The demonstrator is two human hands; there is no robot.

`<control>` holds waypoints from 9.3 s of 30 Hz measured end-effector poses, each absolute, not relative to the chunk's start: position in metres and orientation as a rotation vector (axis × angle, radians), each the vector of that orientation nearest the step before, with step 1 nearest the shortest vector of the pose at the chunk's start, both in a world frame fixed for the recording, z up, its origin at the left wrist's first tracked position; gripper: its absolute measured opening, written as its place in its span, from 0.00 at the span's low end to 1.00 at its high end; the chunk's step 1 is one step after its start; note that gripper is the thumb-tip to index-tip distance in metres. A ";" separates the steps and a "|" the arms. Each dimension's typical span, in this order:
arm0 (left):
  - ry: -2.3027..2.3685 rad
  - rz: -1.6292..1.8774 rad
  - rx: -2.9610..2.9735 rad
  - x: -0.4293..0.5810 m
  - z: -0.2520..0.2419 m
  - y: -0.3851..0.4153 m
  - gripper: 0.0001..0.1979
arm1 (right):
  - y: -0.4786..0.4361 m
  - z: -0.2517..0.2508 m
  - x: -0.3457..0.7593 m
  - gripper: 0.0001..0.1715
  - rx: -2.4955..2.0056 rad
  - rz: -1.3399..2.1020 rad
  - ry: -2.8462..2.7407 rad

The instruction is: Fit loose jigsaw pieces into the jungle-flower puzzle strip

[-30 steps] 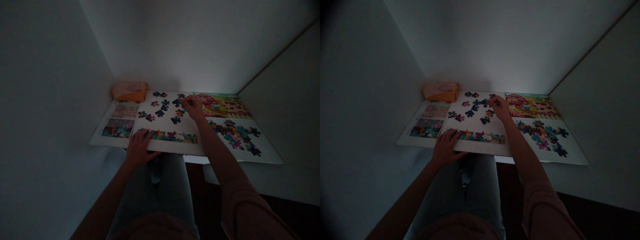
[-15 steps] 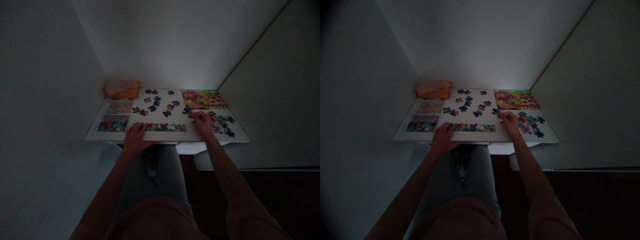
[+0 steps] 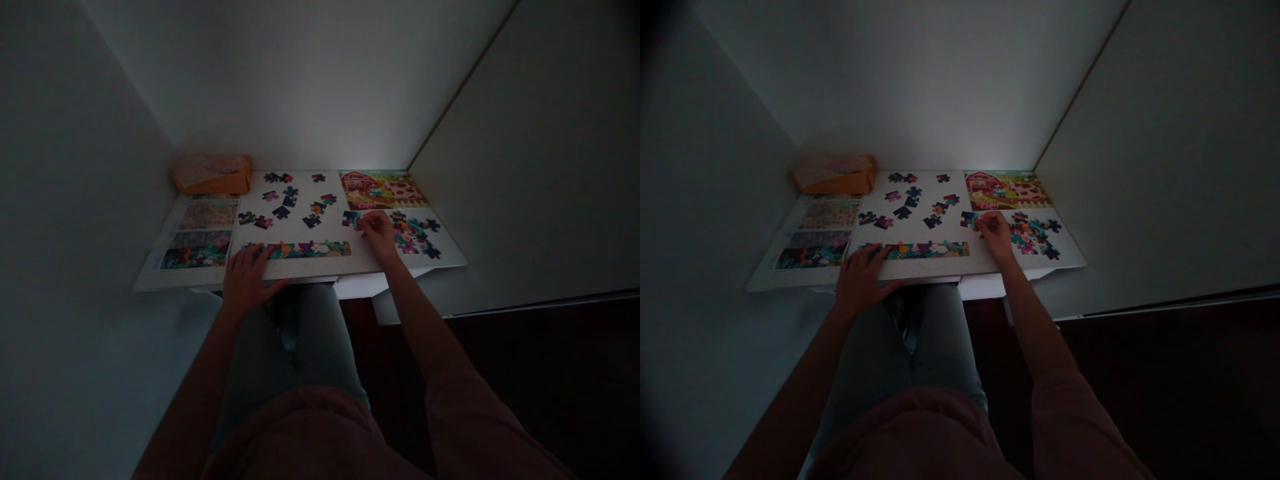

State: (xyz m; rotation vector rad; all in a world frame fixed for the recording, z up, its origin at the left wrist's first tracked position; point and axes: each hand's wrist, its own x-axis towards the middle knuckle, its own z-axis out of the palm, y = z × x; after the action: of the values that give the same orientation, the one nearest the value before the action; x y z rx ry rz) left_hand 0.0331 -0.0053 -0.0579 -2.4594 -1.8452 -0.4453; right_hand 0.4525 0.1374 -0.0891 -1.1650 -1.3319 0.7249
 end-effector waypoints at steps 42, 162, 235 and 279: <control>-1.882 -0.515 -2.443 0.037 -0.058 -0.005 0.46 | 0.119 -0.079 0.443 0.07 -1.334 0.276 -2.049; -1.851 -0.694 -2.509 0.033 -0.075 0.002 0.49 | 0.142 -0.102 0.464 0.28 -1.367 0.250 -2.203; -1.578 -1.267 -2.677 0.092 -0.008 -0.012 0.28 | 0.040 -0.066 0.382 0.27 -0.878 0.681 -1.612; -1.297 -1.982 -2.644 0.114 -0.087 0.043 0.19 | 0.043 -0.094 0.380 0.09 -1.034 0.709 -1.717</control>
State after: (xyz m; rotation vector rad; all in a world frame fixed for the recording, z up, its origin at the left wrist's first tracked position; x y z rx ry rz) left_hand 0.1144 0.0432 -0.0871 -2.6437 -1.2970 -1.9816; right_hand 0.3800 0.0432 -0.0937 -1.0343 -1.7169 0.7087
